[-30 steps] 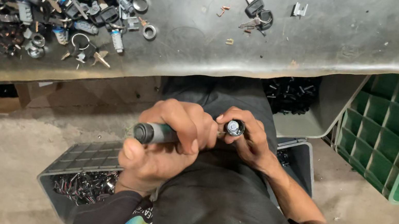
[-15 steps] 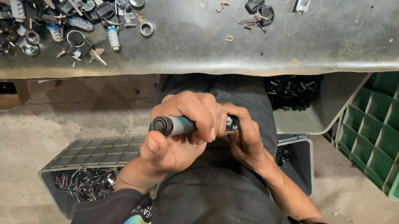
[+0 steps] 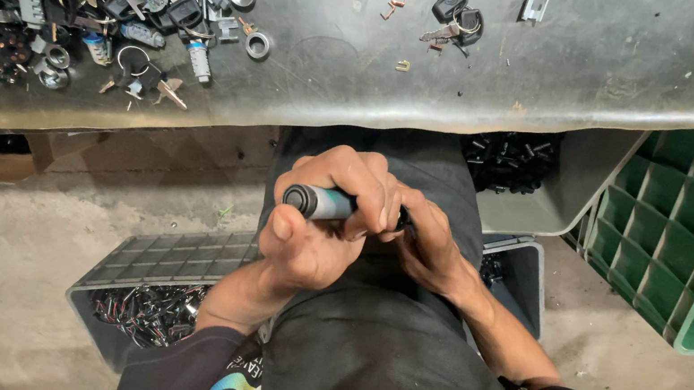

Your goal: The person sits at a workbench covered with piles of automotive lock cylinders and keys, picks up a cylinder, and uses a hand tool to turn and open it. They separate the opened cylinder parts and drop the components into a bin below the bench, repeating the process with successive cylinders.

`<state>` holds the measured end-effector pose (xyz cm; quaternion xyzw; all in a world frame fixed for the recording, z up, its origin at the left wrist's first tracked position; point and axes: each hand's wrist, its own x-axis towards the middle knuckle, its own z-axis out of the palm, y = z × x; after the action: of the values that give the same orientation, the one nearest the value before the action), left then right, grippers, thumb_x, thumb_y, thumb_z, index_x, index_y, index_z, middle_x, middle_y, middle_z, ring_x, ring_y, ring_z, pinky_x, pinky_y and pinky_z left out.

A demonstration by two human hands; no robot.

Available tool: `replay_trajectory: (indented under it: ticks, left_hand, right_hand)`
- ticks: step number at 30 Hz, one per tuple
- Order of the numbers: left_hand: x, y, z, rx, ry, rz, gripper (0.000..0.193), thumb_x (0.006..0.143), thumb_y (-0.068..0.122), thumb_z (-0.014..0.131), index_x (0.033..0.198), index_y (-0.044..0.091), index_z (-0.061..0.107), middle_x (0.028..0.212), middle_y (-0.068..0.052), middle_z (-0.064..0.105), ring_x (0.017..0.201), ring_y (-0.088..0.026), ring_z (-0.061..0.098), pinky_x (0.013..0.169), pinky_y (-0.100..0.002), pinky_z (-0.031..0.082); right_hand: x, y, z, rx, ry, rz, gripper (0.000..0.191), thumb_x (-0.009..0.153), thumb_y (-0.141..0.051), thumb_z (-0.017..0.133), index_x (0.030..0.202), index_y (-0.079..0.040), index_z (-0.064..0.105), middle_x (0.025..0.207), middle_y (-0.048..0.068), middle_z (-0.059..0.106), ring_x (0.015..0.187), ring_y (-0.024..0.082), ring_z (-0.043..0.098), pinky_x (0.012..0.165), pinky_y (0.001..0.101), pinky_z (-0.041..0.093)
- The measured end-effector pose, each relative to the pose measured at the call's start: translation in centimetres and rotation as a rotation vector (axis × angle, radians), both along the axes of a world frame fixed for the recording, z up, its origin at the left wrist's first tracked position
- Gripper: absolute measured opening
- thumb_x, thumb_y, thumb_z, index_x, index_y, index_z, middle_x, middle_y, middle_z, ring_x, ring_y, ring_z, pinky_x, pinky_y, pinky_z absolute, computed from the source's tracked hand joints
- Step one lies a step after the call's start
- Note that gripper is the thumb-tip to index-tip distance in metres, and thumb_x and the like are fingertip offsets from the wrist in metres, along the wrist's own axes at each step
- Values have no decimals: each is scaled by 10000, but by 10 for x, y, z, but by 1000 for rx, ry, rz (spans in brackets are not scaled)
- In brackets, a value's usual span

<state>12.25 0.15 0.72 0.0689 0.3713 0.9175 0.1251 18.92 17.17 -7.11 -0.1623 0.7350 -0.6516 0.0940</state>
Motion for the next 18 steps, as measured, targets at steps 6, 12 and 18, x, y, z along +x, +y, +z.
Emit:
replay_trajectory:
  ticks: [6,12,18]
  left_hand:
    - [-1,-4,2,-58,18,18,762,1006,715,481,864,-29,561,671,-63,426,552,-148,416,534,-305,415]
    - [-1,2,-2,-18,11,53,746,1013,686,489,836,-35,562,631,-45,409,510,-137,394,496,-305,386]
    - [0,3,-5,22,11,49,746,999,667,498,769,-41,551,605,-51,408,481,-125,359,467,-294,321]
  right_hand:
    - [-1,0,2,-59,1,0,374,877,192,515,1207,15,498,991,103,614,803,227,617,752,334,516]
    - [0,3,-3,-2,96,-5,263,930,88,621,1160,0,529,989,97,594,855,261,615,780,343,497]
    - [5,7,-17,-110,128,-10,310,998,52,624,1263,20,468,1038,110,636,883,238,647,763,331,522]
